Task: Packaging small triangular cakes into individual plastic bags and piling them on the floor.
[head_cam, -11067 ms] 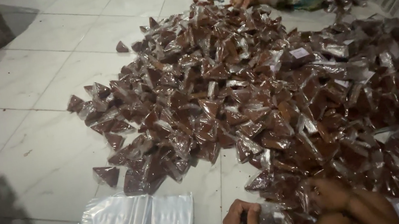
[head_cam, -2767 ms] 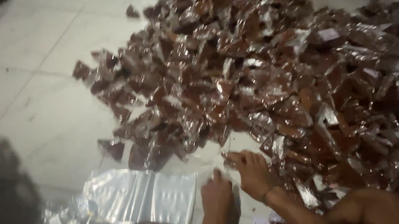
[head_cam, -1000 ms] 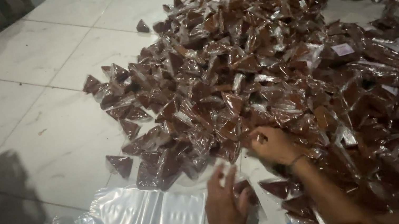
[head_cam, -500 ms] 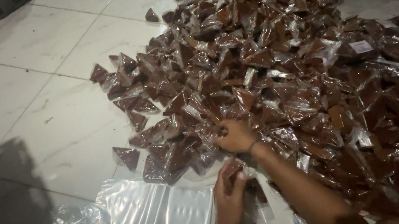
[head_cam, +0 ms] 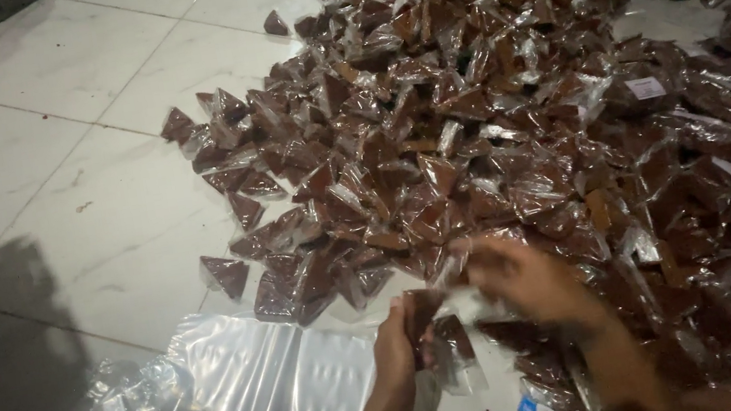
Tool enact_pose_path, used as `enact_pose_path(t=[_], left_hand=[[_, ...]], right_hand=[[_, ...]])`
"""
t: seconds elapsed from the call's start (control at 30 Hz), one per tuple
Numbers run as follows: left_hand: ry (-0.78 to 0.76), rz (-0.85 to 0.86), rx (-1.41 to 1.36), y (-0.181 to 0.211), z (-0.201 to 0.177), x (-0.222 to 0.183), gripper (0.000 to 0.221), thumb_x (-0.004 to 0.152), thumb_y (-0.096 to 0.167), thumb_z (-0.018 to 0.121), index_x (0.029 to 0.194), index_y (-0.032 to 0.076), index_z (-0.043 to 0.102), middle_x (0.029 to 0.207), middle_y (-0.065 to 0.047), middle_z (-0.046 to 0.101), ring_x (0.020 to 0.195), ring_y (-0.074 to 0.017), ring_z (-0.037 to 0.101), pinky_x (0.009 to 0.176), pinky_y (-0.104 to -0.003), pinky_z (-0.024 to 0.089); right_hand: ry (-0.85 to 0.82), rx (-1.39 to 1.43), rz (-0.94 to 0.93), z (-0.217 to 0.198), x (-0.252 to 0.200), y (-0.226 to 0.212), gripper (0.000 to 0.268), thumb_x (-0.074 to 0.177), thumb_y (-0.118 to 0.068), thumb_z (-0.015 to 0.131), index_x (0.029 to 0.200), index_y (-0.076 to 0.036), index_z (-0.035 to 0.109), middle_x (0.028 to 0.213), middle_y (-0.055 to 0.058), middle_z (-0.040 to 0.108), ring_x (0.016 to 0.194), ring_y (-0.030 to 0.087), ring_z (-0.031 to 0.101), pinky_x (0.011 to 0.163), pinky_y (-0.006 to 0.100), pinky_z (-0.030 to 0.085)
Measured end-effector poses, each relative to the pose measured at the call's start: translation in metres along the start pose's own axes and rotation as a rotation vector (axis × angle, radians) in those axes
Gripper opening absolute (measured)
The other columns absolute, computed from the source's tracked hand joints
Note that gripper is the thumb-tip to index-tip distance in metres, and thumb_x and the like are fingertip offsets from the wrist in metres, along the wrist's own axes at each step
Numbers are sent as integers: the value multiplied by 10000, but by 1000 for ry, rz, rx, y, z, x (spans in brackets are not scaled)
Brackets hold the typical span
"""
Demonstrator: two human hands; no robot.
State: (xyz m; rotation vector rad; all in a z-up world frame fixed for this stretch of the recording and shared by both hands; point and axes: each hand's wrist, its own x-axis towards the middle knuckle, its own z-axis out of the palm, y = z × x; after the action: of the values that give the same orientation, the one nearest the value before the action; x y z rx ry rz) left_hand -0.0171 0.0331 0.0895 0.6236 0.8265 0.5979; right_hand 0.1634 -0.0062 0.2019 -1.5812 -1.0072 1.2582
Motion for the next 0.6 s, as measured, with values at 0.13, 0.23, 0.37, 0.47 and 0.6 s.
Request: enact_pose_path(t=[0.13, 0.23, 0.37, 0.47, 0.6], left_hand=[[-152, -41, 163, -16, 9, -5, 522, 1092, 395, 301, 873, 54, 629, 650, -36, 535, 495, -132, 456, 474, -288, 381], [-255, -45, 329, -15, 19, -13, 440, 1067, 338, 299, 860, 67, 576, 714, -59, 546, 549, -153, 462, 496, -316, 375], [-312, -23, 732, -29, 13, -17, 496, 1069, 425, 202, 1135, 77, 549, 1060, -81, 596, 919, -181, 568, 884, -366, 505], [-237, 99, 726, -44, 22, -30, 508, 1048, 531, 323, 1033, 73, 542, 976, -76, 616, 901, -164, 612, 893, -352, 544], [-143, 100, 545, -44, 27, -34, 407, 1075, 426, 310, 921, 116, 523, 858, -37, 543, 780, -150, 529, 775, -334, 538]], right_hand=[[176, -281, 153, 10, -46, 63, 565, 871, -111, 660, 1423, -218, 607, 1228, 91, 707, 919, 211, 738, 707, 315, 666], [270, -481, -73, 22, -66, 104, 502, 913, -217, 615, 1411, -156, 585, 1350, 110, 507, 1080, 243, 589, 895, 391, 538], [85, -411, -64, 42, -98, 111, 768, 964, -543, 277, 1585, -106, 162, 1681, 158, 226, 1534, 356, 262, 1205, 584, 222], [180, -428, -8, 42, -102, 149, 674, 978, -350, 335, 1603, -210, 126, 1641, 168, 316, 1476, 361, 401, 1177, 574, 302], [32, -342, -103, 43, -99, 140, 480, 984, -207, 399, 1447, -124, 305, 1361, 135, 534, 1182, 274, 623, 1053, 507, 546]])
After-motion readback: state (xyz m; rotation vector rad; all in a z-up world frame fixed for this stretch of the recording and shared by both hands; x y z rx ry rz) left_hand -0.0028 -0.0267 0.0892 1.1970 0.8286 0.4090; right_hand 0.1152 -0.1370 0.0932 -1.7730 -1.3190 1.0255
